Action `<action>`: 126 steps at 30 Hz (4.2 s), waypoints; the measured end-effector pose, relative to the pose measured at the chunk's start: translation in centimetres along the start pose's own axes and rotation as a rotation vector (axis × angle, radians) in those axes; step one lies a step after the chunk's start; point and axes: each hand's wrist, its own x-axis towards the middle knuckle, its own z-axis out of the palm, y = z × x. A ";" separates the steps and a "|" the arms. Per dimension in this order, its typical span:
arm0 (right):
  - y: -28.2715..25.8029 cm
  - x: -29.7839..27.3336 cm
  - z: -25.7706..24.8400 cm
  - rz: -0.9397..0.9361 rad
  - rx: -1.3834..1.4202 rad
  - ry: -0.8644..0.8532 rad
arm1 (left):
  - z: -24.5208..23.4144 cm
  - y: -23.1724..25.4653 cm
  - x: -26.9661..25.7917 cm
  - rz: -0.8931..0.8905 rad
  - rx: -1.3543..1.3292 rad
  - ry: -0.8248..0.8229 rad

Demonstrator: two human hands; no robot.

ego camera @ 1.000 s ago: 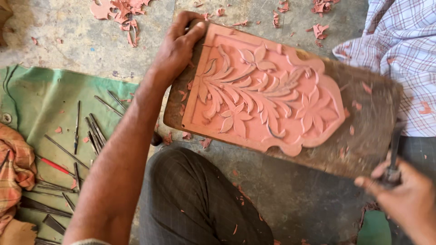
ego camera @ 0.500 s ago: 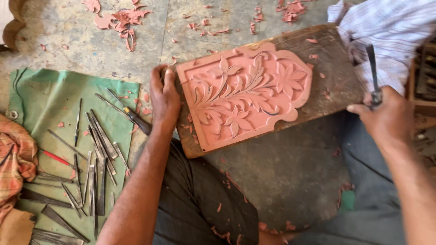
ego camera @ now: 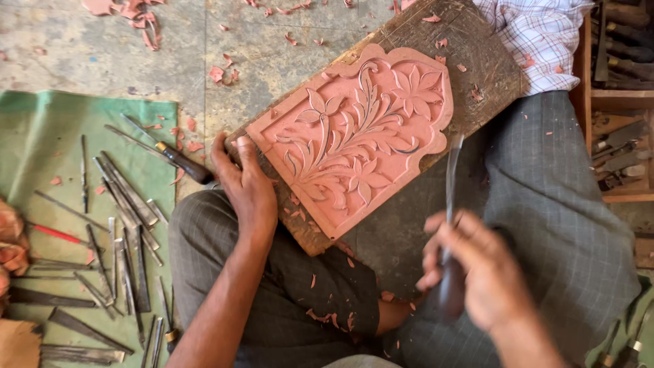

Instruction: The person carves floral patterns into a wooden panel using hand chisels and gouges. They use different tools to detail the leaves and petals of the design while sitting on the floor.

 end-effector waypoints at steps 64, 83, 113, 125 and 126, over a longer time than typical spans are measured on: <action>4.6 -3.5 7.4 0.391 0.285 0.007 | 0.3 5.3 -9.9 0.059 0.502 -0.351; 3.7 -3.5 7.5 0.422 0.325 0.013 | 0.1 5.0 -10.1 0.111 0.477 -0.353; 3.7 -2.2 6.0 0.383 0.397 -0.092 | 0.9 5.3 -10.1 0.054 0.543 -0.309; 3.2 -2.6 3.5 0.205 0.206 -0.210 | 0.0 4.9 -10.0 0.058 0.511 -0.363; 3.6 -2.9 3.0 0.189 0.223 -0.174 | -0.5 5.1 -9.8 0.053 0.488 -0.391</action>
